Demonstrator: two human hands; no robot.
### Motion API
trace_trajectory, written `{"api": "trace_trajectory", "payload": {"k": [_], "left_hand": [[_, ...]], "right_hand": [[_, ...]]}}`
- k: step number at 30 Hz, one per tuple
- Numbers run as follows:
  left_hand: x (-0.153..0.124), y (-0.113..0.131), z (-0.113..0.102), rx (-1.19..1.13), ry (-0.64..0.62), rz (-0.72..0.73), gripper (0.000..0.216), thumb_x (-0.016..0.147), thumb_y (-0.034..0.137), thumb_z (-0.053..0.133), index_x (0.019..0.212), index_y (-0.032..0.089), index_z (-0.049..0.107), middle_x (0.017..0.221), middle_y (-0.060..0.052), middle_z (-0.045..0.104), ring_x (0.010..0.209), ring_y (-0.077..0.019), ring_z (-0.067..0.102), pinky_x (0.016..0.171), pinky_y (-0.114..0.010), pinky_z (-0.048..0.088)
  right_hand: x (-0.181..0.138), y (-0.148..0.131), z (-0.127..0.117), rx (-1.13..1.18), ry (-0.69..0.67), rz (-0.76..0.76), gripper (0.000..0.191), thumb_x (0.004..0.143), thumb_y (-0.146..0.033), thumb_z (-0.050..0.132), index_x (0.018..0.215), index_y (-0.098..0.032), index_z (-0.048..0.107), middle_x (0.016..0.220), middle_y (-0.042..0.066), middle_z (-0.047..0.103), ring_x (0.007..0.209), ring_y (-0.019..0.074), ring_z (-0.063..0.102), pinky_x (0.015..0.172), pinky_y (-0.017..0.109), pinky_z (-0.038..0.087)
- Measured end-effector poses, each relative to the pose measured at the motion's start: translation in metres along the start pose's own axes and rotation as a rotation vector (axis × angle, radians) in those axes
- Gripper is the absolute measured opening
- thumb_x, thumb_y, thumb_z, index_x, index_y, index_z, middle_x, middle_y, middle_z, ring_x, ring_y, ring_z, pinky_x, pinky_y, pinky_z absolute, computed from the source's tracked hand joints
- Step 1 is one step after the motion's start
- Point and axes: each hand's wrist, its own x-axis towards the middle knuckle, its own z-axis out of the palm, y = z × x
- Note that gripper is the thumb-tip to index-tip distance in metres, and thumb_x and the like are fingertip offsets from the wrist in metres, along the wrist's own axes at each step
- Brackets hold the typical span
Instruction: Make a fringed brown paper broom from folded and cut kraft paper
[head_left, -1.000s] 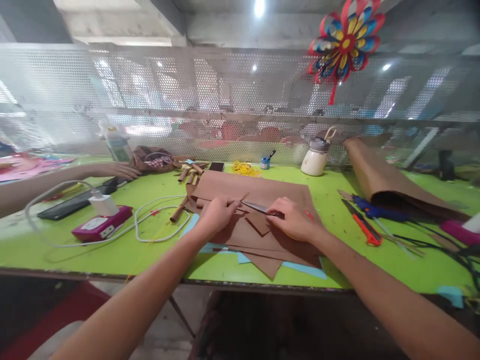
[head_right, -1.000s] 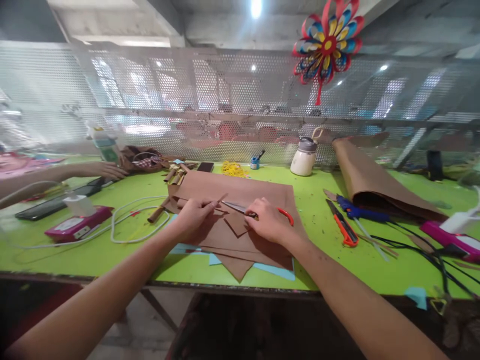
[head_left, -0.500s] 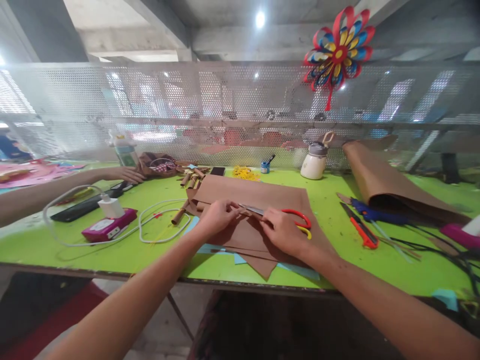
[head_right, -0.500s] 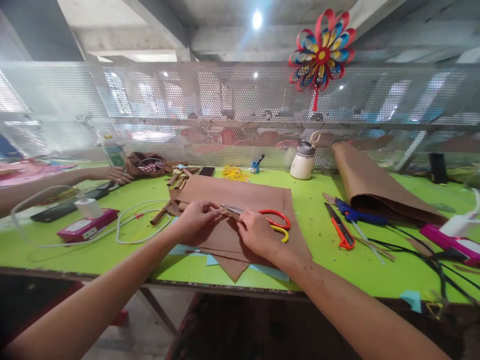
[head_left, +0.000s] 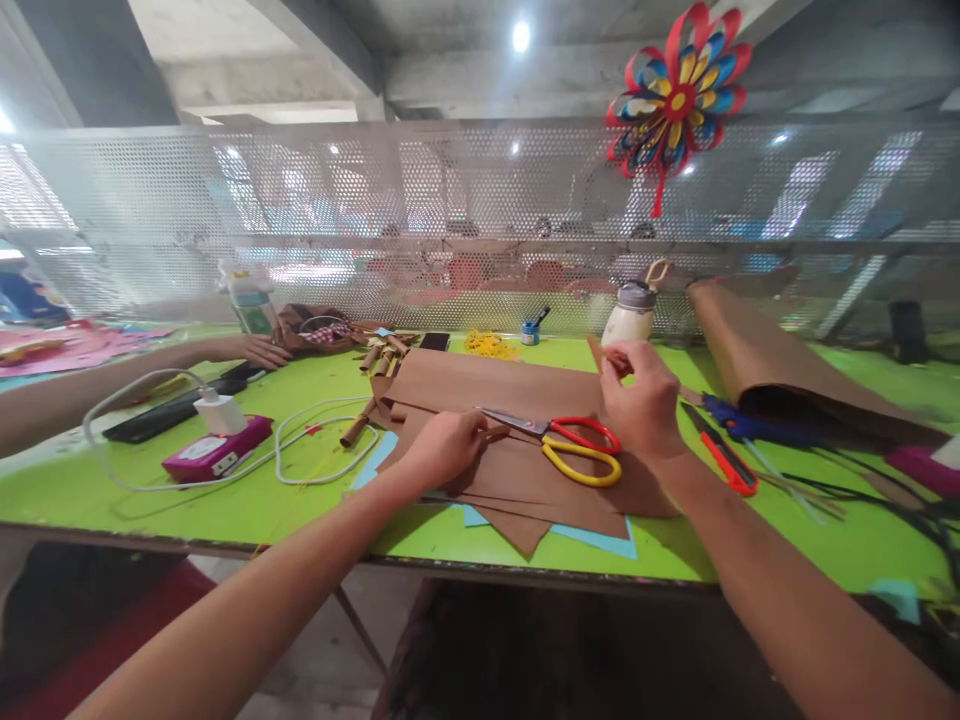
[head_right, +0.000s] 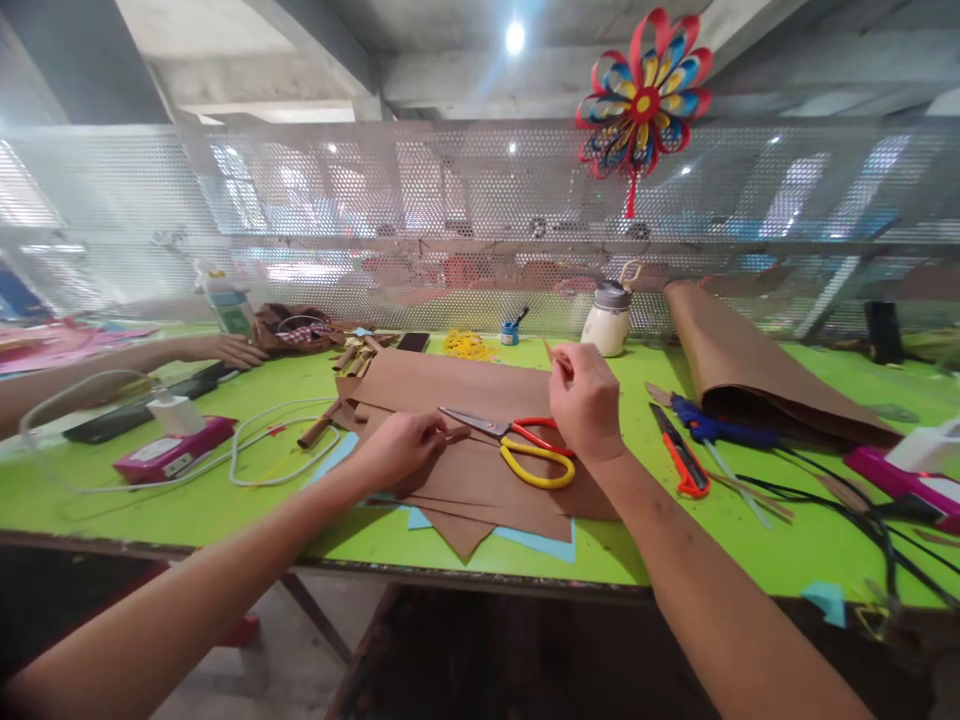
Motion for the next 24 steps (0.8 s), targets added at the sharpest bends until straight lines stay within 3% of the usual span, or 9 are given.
{"api": "trace_trajectory", "payload": {"k": [4, 7, 13, 19, 24], "left_hand": [[0.0, 0.01, 0.001, 0.219, 0.034, 0.236, 0.022, 0.083, 0.015, 0.04, 0.095, 0.017, 0.059, 0.085, -0.009, 0.063, 0.077, -0.0192, 0.058, 0.067, -0.028, 0.04], [0.003, 0.011, -0.001, 0.247, 0.013, 0.266, 0.023, 0.084, 0.015, 0.038, 0.097, 0.018, 0.058, 0.087, -0.008, 0.062, 0.079, -0.0195, 0.058, 0.069, -0.029, 0.041], [0.007, 0.004, -0.004, 0.256, 0.007, 0.051, 0.017, 0.082, 0.023, 0.043, 0.091, 0.016, 0.056, 0.08, -0.01, 0.063, 0.074, -0.023, 0.059, 0.062, -0.031, 0.039], [-0.001, -0.005, -0.003, 0.172, 0.059, -0.03, 0.016, 0.083, 0.025, 0.04, 0.089, 0.018, 0.054, 0.078, -0.007, 0.064, 0.073, -0.0217, 0.059, 0.06, -0.029, 0.035], [0.004, -0.014, -0.003, 0.142, 0.124, -0.145, 0.017, 0.085, 0.026, 0.039, 0.092, 0.018, 0.053, 0.078, -0.007, 0.063, 0.072, -0.022, 0.059, 0.06, -0.029, 0.034]], "right_hand": [[-0.015, -0.004, 0.011, -0.244, -0.49, -0.17, 0.018, 0.08, -0.012, 0.048, 0.079, -0.017, 0.066, 0.081, 0.009, 0.054, 0.082, 0.0223, 0.049, 0.068, 0.032, 0.038], [-0.026, -0.015, 0.019, -0.301, -0.741, -0.262, 0.019, 0.08, -0.015, 0.049, 0.071, -0.016, 0.066, 0.083, 0.012, 0.055, 0.085, 0.0239, 0.048, 0.071, 0.034, 0.037], [-0.023, -0.014, 0.017, -0.282, -0.926, -0.109, 0.014, 0.075, -0.026, 0.055, 0.07, -0.016, 0.065, 0.082, 0.01, 0.056, 0.079, 0.0221, 0.052, 0.07, 0.032, 0.037], [-0.019, -0.014, 0.003, -0.368, -0.998, -0.057, 0.022, 0.066, -0.031, 0.063, 0.08, -0.015, 0.061, 0.085, 0.015, 0.06, 0.084, 0.028, 0.056, 0.066, 0.033, 0.038], [-0.017, -0.018, 0.002, -0.4, -1.028, -0.061, 0.024, 0.068, -0.032, 0.059, 0.084, -0.015, 0.062, 0.085, 0.015, 0.063, 0.076, 0.0268, 0.06, 0.061, 0.032, 0.037]]}}
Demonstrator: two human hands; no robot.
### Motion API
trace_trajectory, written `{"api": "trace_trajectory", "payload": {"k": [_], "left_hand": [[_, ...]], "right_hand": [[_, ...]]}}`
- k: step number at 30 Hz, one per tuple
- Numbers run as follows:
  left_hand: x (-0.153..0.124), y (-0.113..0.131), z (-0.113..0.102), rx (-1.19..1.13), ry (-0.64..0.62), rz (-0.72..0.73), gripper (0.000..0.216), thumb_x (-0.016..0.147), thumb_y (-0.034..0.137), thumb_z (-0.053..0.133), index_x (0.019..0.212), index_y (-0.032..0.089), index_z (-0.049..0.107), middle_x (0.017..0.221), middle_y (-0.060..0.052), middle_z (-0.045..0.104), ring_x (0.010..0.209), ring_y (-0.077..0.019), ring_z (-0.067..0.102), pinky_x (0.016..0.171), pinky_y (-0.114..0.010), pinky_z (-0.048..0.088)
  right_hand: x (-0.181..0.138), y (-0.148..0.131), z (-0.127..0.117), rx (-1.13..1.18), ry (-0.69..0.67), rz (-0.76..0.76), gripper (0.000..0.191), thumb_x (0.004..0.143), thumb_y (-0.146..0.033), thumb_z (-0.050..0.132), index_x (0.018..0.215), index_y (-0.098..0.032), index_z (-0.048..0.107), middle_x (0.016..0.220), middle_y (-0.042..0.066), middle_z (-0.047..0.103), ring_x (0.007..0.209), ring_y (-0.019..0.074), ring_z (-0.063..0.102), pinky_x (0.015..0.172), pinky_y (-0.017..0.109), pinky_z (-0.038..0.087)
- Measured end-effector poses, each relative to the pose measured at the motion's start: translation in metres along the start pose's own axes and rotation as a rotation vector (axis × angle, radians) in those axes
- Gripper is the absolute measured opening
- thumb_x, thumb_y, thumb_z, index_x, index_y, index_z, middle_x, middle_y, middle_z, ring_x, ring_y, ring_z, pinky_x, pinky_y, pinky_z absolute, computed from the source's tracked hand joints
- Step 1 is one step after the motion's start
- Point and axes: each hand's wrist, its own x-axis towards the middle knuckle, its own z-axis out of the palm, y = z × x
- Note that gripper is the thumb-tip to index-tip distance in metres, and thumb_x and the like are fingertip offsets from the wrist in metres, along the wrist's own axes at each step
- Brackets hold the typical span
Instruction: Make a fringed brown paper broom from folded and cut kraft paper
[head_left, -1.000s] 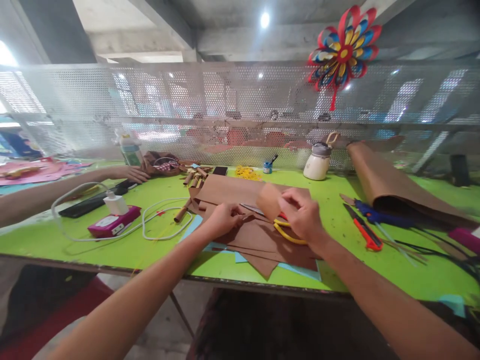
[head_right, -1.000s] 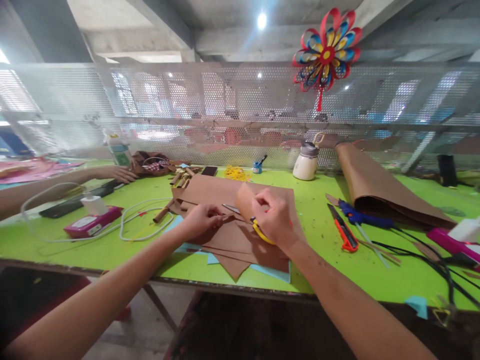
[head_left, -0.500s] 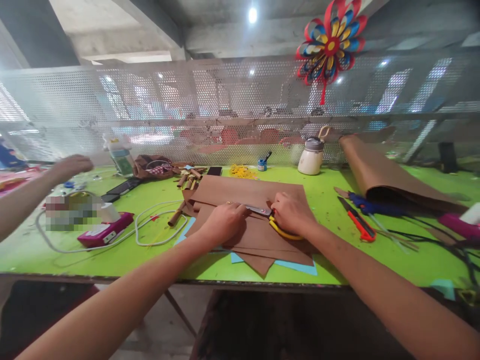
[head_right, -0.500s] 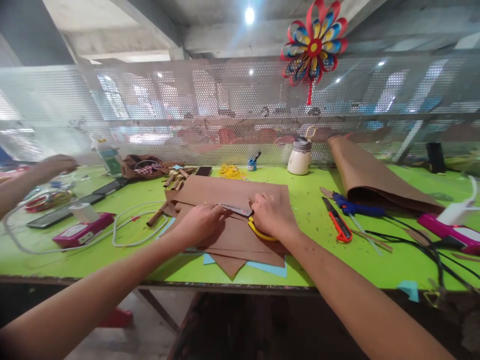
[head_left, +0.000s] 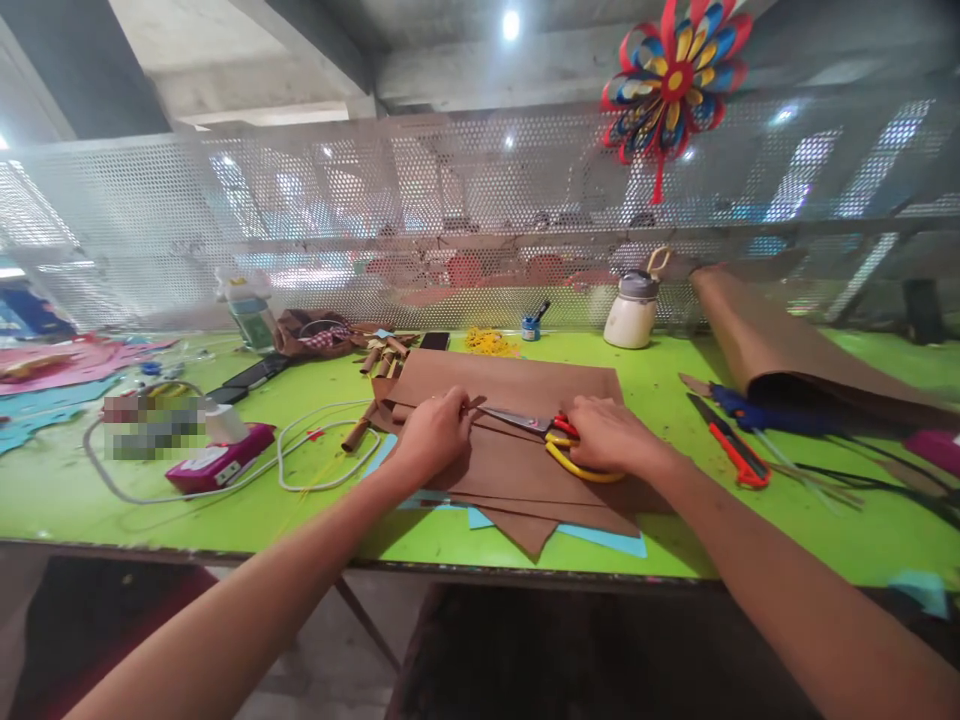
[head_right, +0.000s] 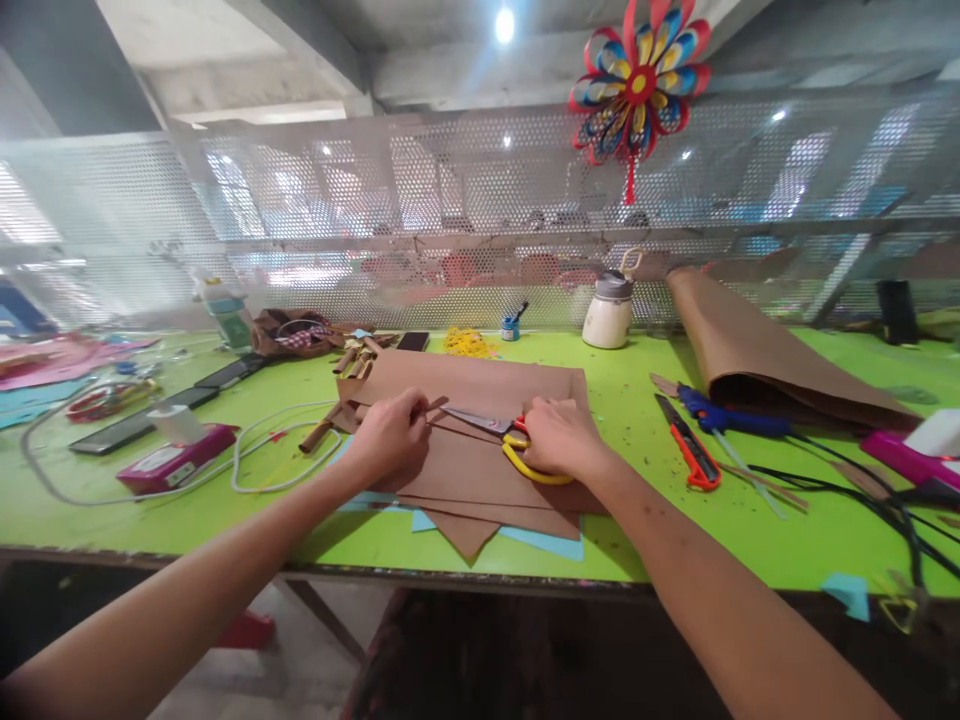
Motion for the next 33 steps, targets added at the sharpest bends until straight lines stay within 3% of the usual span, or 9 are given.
{"api": "trace_trajectory", "payload": {"k": [5, 10, 18, 25, 33], "left_hand": [[0.003, 0.001, 0.005, 0.018, -0.028, -0.101, 0.014, 0.085, 0.024, 0.04, 0.093, 0.016, 0.05, 0.079, -0.009, 0.063, 0.075, -0.0227, 0.06, 0.063, -0.029, 0.036], [-0.001, 0.009, 0.012, 0.059, -0.026, -0.046, 0.017, 0.086, 0.023, 0.037, 0.097, 0.016, 0.048, 0.079, -0.01, 0.062, 0.077, -0.024, 0.06, 0.065, -0.031, 0.038], [0.005, 0.006, 0.018, 0.046, -0.06, -0.08, 0.016, 0.083, 0.021, 0.04, 0.093, 0.015, 0.05, 0.081, -0.01, 0.064, 0.08, -0.0236, 0.061, 0.068, -0.031, 0.039], [0.003, 0.012, 0.013, 0.088, -0.116, -0.006, 0.022, 0.086, 0.021, 0.035, 0.1, 0.014, 0.051, 0.079, -0.012, 0.063, 0.077, -0.0241, 0.061, 0.066, -0.032, 0.041], [0.004, 0.015, 0.016, 0.142, -0.111, 0.016, 0.02, 0.086, 0.026, 0.04, 0.095, 0.015, 0.054, 0.083, -0.013, 0.062, 0.086, -0.0253, 0.059, 0.069, -0.032, 0.041]], "right_hand": [[0.008, 0.016, 0.004, 0.164, -0.051, 0.038, 0.017, 0.065, -0.032, 0.061, 0.074, -0.018, 0.064, 0.081, 0.009, 0.065, 0.07, 0.0212, 0.06, 0.056, 0.027, 0.036], [0.014, 0.03, 0.005, 0.3, 0.01, 0.041, 0.017, 0.066, -0.031, 0.059, 0.076, -0.019, 0.066, 0.084, 0.006, 0.063, 0.072, 0.0167, 0.057, 0.061, 0.024, 0.038], [0.016, 0.033, 0.009, 0.273, 0.012, 0.119, 0.019, 0.065, -0.033, 0.058, 0.072, -0.018, 0.067, 0.081, 0.007, 0.063, 0.067, 0.0167, 0.055, 0.059, 0.025, 0.037], [0.019, 0.021, 0.02, 0.317, 0.043, 0.057, 0.021, 0.066, -0.035, 0.058, 0.076, -0.018, 0.067, 0.083, 0.006, 0.062, 0.072, 0.0165, 0.056, 0.063, 0.024, 0.038], [0.015, 0.005, 0.031, 0.122, 0.087, -0.031, 0.024, 0.073, -0.041, 0.057, 0.075, -0.018, 0.065, 0.082, 0.008, 0.058, 0.074, 0.0198, 0.053, 0.065, 0.029, 0.036]]}}
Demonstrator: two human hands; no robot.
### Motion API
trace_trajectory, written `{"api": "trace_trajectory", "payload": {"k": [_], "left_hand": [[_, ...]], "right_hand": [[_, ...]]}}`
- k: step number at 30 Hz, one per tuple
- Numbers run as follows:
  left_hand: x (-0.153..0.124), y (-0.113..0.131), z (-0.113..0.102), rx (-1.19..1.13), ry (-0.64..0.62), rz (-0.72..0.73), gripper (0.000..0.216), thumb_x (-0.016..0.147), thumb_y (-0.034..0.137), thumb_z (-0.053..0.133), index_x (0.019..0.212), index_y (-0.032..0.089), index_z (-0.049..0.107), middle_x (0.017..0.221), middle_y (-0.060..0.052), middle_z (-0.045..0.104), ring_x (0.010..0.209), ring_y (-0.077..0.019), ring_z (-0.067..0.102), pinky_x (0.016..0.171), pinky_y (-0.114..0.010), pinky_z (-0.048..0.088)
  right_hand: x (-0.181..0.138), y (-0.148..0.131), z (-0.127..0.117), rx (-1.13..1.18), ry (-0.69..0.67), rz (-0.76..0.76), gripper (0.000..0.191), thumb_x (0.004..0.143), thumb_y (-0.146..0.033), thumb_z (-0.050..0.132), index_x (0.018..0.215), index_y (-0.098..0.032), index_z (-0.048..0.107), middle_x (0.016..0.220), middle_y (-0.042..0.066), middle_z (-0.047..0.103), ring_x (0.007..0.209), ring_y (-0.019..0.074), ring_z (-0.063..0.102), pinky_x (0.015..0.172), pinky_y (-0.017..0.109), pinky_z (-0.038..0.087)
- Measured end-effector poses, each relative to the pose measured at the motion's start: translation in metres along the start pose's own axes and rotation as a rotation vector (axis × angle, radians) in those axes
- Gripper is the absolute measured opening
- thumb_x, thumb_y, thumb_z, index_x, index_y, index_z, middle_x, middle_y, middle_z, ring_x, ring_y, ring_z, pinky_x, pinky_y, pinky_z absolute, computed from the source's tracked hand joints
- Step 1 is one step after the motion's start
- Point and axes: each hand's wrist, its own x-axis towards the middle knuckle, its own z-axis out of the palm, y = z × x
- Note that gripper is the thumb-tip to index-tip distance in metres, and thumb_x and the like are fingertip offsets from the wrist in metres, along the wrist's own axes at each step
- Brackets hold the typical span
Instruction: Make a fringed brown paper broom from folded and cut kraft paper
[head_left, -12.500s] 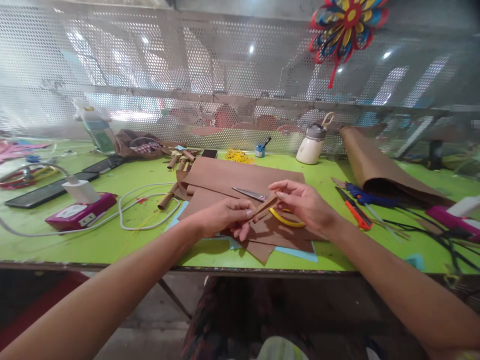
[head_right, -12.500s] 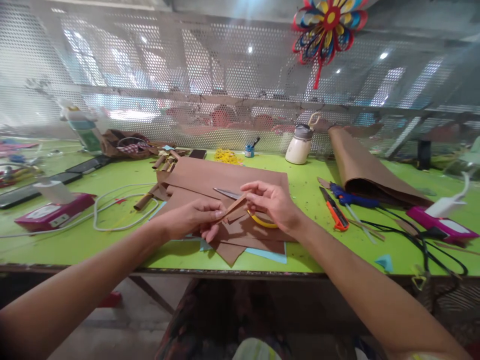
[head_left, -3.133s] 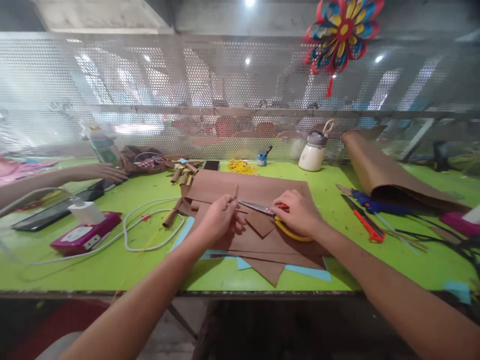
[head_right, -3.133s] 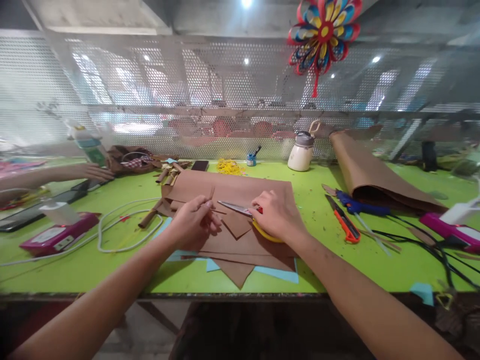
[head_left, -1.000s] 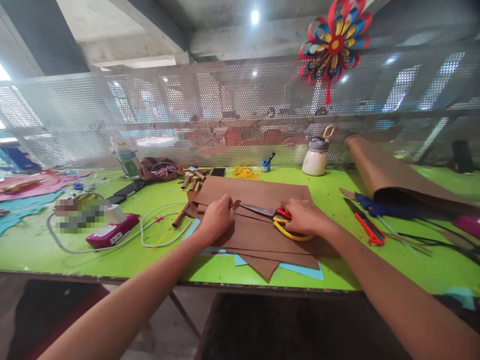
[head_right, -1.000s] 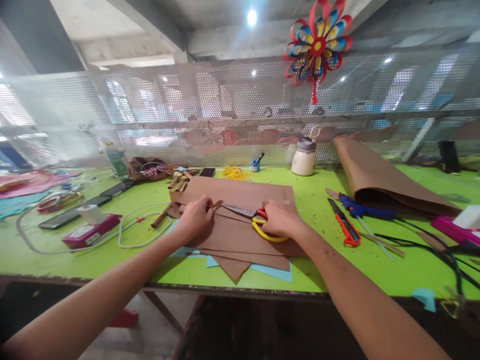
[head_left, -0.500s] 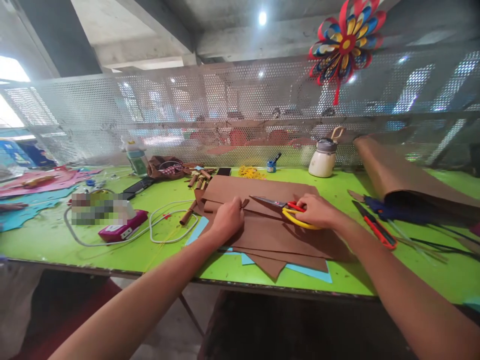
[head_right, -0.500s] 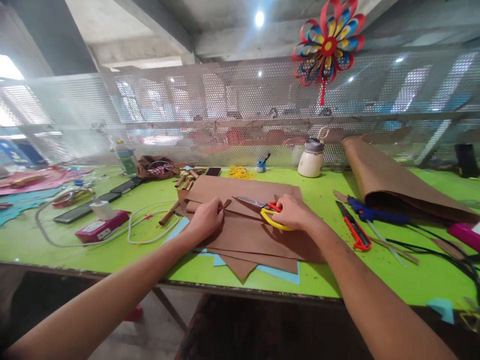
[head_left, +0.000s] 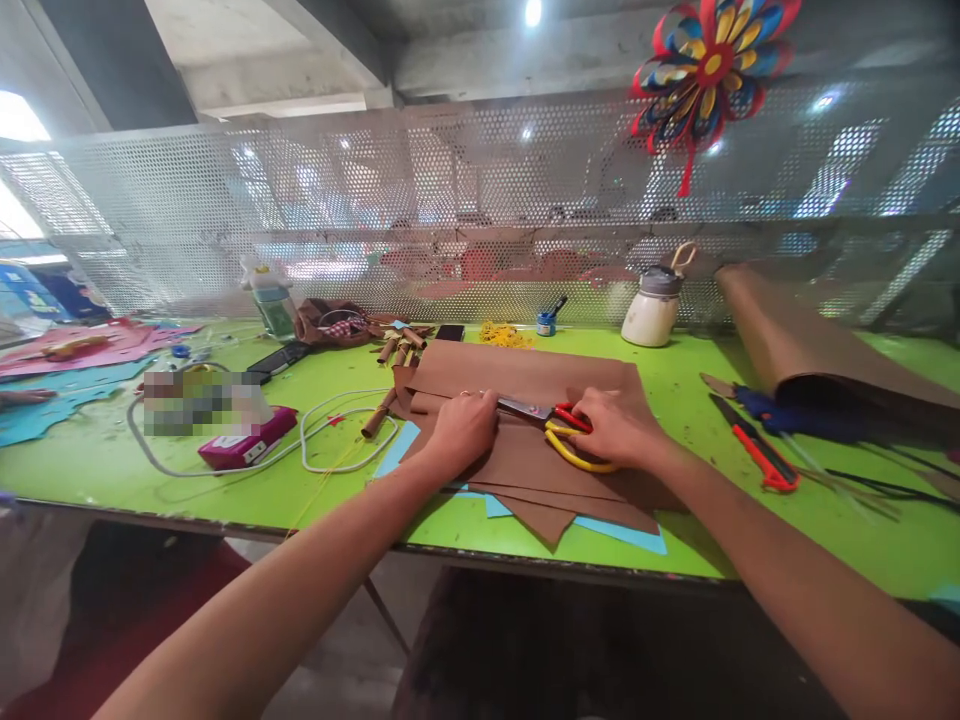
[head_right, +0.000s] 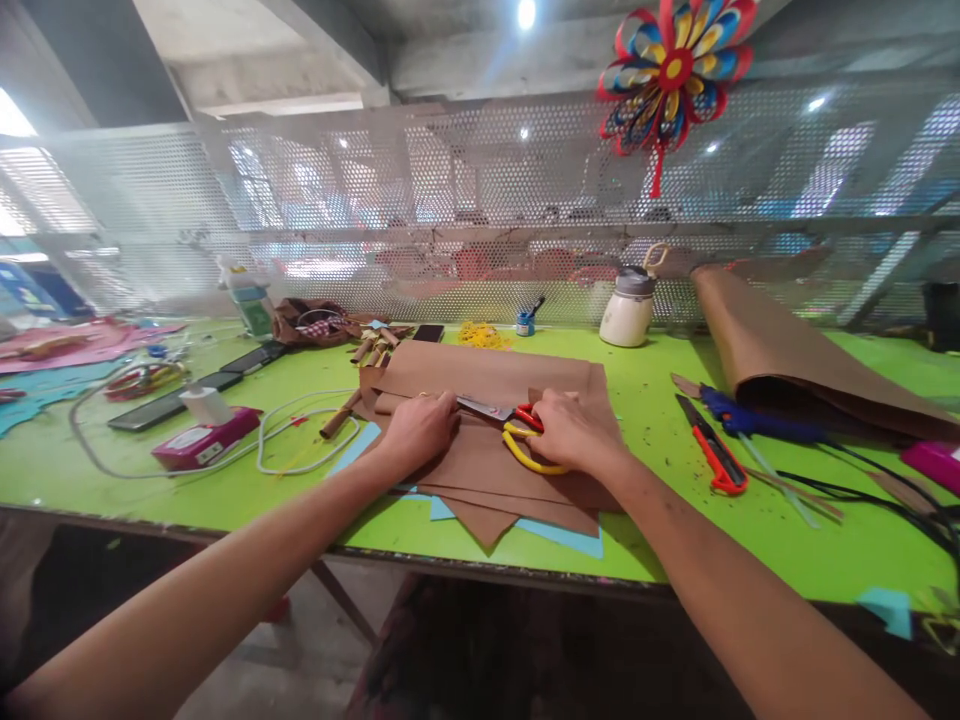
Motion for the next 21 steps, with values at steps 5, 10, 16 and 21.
{"api": "trace_trajectory", "payload": {"k": [5, 10, 16, 21], "left_hand": [[-0.005, -0.003, -0.003, -0.021, 0.055, -0.026, 0.026, 0.085, 0.039, 0.041, 0.092, 0.017, 0.055, 0.087, -0.01, 0.063, 0.084, -0.0242, 0.058, 0.067, -0.031, 0.04], [-0.004, -0.011, -0.015, -0.219, 0.242, -0.087, 0.027, 0.084, 0.039, 0.042, 0.08, 0.017, 0.056, 0.084, -0.008, 0.062, 0.081, -0.0198, 0.057, 0.07, -0.029, 0.04], [0.011, -0.012, -0.04, -1.161, 0.157, -0.167, 0.031, 0.079, 0.041, 0.049, 0.079, 0.012, 0.059, 0.074, -0.006, 0.063, 0.068, -0.0139, 0.058, 0.062, -0.025, 0.044], [0.005, 0.011, -0.051, -1.36, -0.275, -0.208, 0.048, 0.074, 0.055, 0.053, 0.069, 0.008, 0.061, 0.057, -0.007, 0.06, 0.052, -0.0119, 0.054, 0.053, -0.025, 0.043]], "right_hand": [[0.0, 0.002, -0.013, 0.076, 0.022, 0.006, 0.031, 0.069, -0.048, 0.062, 0.069, -0.018, 0.065, 0.081, 0.008, 0.058, 0.07, 0.019, 0.053, 0.061, 0.029, 0.038], [-0.005, -0.006, -0.035, 0.451, 0.395, 0.055, 0.019, 0.074, -0.034, 0.06, 0.066, -0.017, 0.063, 0.072, 0.004, 0.061, 0.066, 0.015, 0.054, 0.065, 0.028, 0.041], [-0.016, -0.031, -0.043, 0.961, 0.232, -0.048, 0.014, 0.073, -0.03, 0.061, 0.073, -0.016, 0.059, 0.065, 0.0, 0.057, 0.058, 0.0114, 0.05, 0.051, 0.022, 0.04], [-0.019, -0.041, -0.038, 0.65, 0.455, -0.251, 0.016, 0.08, -0.015, 0.05, 0.092, -0.017, 0.061, 0.083, 0.005, 0.061, 0.074, 0.0157, 0.055, 0.067, 0.028, 0.045]]}}
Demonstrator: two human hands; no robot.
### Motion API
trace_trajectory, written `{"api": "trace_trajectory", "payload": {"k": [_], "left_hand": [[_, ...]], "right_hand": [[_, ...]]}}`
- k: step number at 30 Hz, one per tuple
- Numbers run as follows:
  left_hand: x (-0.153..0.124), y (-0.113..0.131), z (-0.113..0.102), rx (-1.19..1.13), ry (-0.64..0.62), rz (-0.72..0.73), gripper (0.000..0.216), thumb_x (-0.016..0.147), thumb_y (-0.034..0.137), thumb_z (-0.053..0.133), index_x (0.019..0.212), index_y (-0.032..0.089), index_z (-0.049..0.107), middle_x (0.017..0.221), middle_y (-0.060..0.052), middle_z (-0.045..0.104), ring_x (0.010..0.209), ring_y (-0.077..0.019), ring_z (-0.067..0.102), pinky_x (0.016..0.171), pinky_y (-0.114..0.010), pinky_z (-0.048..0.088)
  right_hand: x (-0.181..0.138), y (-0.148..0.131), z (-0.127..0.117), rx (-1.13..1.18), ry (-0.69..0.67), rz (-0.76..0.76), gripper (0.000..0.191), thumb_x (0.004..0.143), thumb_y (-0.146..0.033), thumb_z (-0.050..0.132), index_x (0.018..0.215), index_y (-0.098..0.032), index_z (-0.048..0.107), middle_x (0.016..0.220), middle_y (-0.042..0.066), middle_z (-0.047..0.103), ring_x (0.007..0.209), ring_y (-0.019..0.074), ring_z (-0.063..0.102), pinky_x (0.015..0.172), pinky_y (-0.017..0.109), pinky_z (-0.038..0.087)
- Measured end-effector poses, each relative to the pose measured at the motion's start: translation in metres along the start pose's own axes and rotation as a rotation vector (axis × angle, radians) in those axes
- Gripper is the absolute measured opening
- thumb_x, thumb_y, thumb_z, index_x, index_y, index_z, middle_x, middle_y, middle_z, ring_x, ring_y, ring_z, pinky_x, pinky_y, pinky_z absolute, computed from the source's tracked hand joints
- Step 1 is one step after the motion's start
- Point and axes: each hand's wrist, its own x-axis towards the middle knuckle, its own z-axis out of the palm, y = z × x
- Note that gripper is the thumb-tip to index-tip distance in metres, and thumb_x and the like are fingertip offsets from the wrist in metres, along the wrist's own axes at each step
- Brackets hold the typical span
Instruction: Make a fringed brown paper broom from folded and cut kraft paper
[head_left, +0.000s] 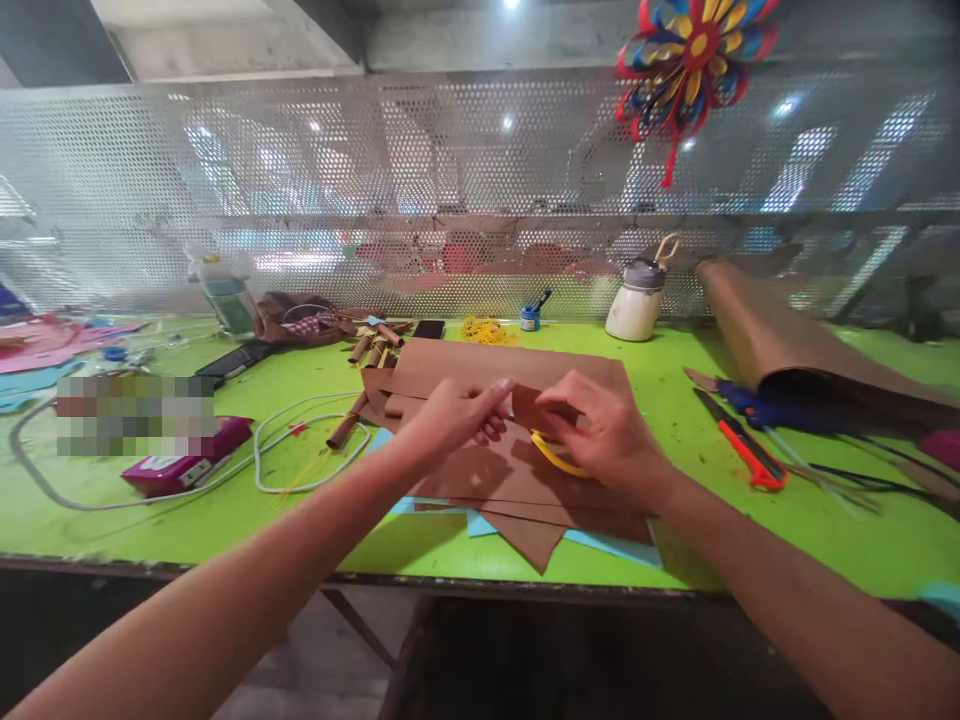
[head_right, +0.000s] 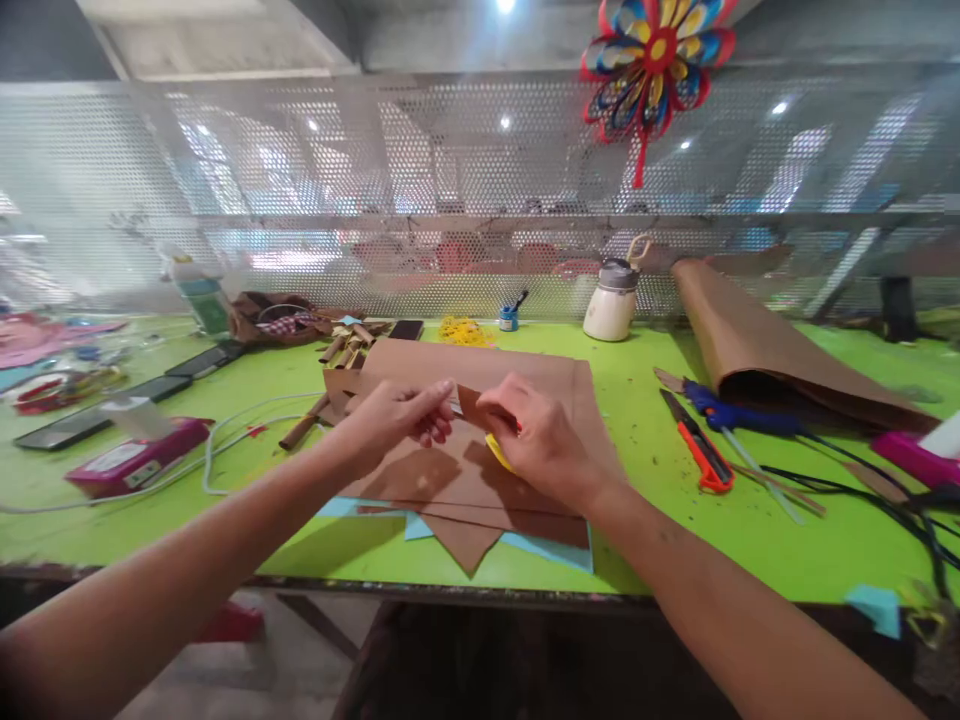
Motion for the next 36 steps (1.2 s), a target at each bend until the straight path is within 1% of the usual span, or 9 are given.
{"api": "trace_trajectory", "payload": {"k": [4, 6, 9, 12, 16, 22, 26, 30, 36], "left_hand": [[-0.006, -0.005, 0.017, -0.309, -0.163, -0.021, 0.053, 0.075, 0.057, 0.05, 0.078, 0.006, 0.064, 0.073, -0.012, 0.066, 0.067, -0.0173, 0.061, 0.067, -0.032, 0.048], [-0.005, -0.011, 0.02, -0.478, -0.229, 0.025, 0.046, 0.077, 0.051, 0.051, 0.078, 0.007, 0.064, 0.078, -0.011, 0.066, 0.074, -0.0181, 0.061, 0.074, -0.034, 0.047], [-0.003, -0.021, 0.02, -0.506, -0.245, 0.072, 0.027, 0.074, 0.035, 0.061, 0.075, 0.009, 0.065, 0.076, -0.007, 0.065, 0.074, -0.016, 0.06, 0.074, -0.031, 0.046], [0.0, -0.029, 0.014, -0.478, -0.236, 0.025, 0.023, 0.07, 0.03, 0.066, 0.081, 0.009, 0.066, 0.078, -0.007, 0.065, 0.074, -0.016, 0.059, 0.07, -0.027, 0.045], [-0.001, -0.03, 0.008, -0.522, -0.289, -0.043, 0.026, 0.067, 0.027, 0.069, 0.086, 0.009, 0.065, 0.082, -0.008, 0.063, 0.074, -0.0139, 0.057, 0.068, -0.024, 0.044], [-0.005, -0.022, 0.008, -0.293, -0.424, 0.075, 0.021, 0.073, 0.03, 0.063, 0.069, 0.01, 0.061, 0.056, 0.003, 0.045, 0.05, -0.0046, 0.036, 0.047, -0.018, 0.027], [-0.001, -0.026, 0.009, -0.229, -0.294, 0.146, 0.022, 0.07, 0.032, 0.065, 0.076, 0.011, 0.06, 0.055, 0.004, 0.045, 0.05, -0.0051, 0.038, 0.047, -0.019, 0.026], [0.0, -0.029, 0.013, -0.346, -0.112, 0.17, 0.023, 0.065, 0.028, 0.069, 0.076, 0.012, 0.057, 0.054, 0.005, 0.048, 0.049, -0.0053, 0.042, 0.048, -0.019, 0.029], [-0.005, -0.027, 0.018, -0.412, -0.033, 0.222, 0.024, 0.064, 0.026, 0.071, 0.078, 0.012, 0.057, 0.05, 0.006, 0.048, 0.046, -0.0056, 0.043, 0.047, -0.019, 0.032]], "right_hand": [[-0.004, -0.013, 0.005, -0.228, -0.051, -0.172, 0.049, 0.082, -0.009, 0.043, 0.13, -0.02, 0.041, 0.103, 0.009, 0.06, 0.089, 0.0202, 0.056, 0.078, 0.035, 0.047], [-0.007, -0.017, 0.01, -0.285, -0.092, -0.225, 0.051, 0.083, -0.009, 0.042, 0.133, -0.019, 0.036, 0.097, 0.009, 0.061, 0.087, 0.0215, 0.055, 0.077, 0.036, 0.047], [-0.011, -0.019, 0.015, -0.21, -0.088, -0.242, 0.047, 0.084, -0.015, 0.047, 0.13, -0.018, 0.041, 0.092, 0.008, 0.06, 0.086, 0.0212, 0.054, 0.075, 0.036, 0.047], [-0.009, -0.014, 0.01, -0.03, -0.051, -0.114, 0.041, 0.08, -0.026, 0.057, 0.12, -0.019, 0.051, 0.092, 0.006, 0.058, 0.083, 0.0187, 0.054, 0.075, 0.033, 0.047], [-0.001, 0.002, -0.005, 0.191, 0.17, 0.19, 0.023, 0.085, -0.033, 0.05, 0.099, -0.018, 0.061, 0.088, 0.005, 0.059, 0.079, 0.0153, 0.055, 0.072, 0.029, 0.046], [0.0, 0.018, -0.002, 0.572, -0.228, 0.536, 0.027, 0.067, -0.038, 0.068, 0.08, -0.015, 0.066, 0.069, 0.001, 0.061, 0.057, 0.01, 0.051, 0.052, 0.023, 0.039], [-0.002, 0.015, 0.004, 0.695, -0.179, 0.63, 0.023, 0.061, -0.033, 0.073, 0.073, -0.015, 0.066, 0.055, -0.004, 0.053, 0.045, 0.0056, 0.041, 0.043, 0.021, 0.03], [0.0, 0.012, 0.003, 0.786, -0.067, 0.669, 0.019, 0.06, -0.027, 0.074, 0.071, -0.015, 0.064, 0.053, -0.005, 0.05, 0.043, 0.0044, 0.038, 0.04, 0.02, 0.026], [0.0, 0.008, 0.005, 0.889, -0.027, 0.678, 0.024, 0.061, -0.022, 0.072, 0.082, -0.016, 0.066, 0.057, -0.005, 0.049, 0.043, 0.0032, 0.034, 0.039, 0.019, 0.021]]}}
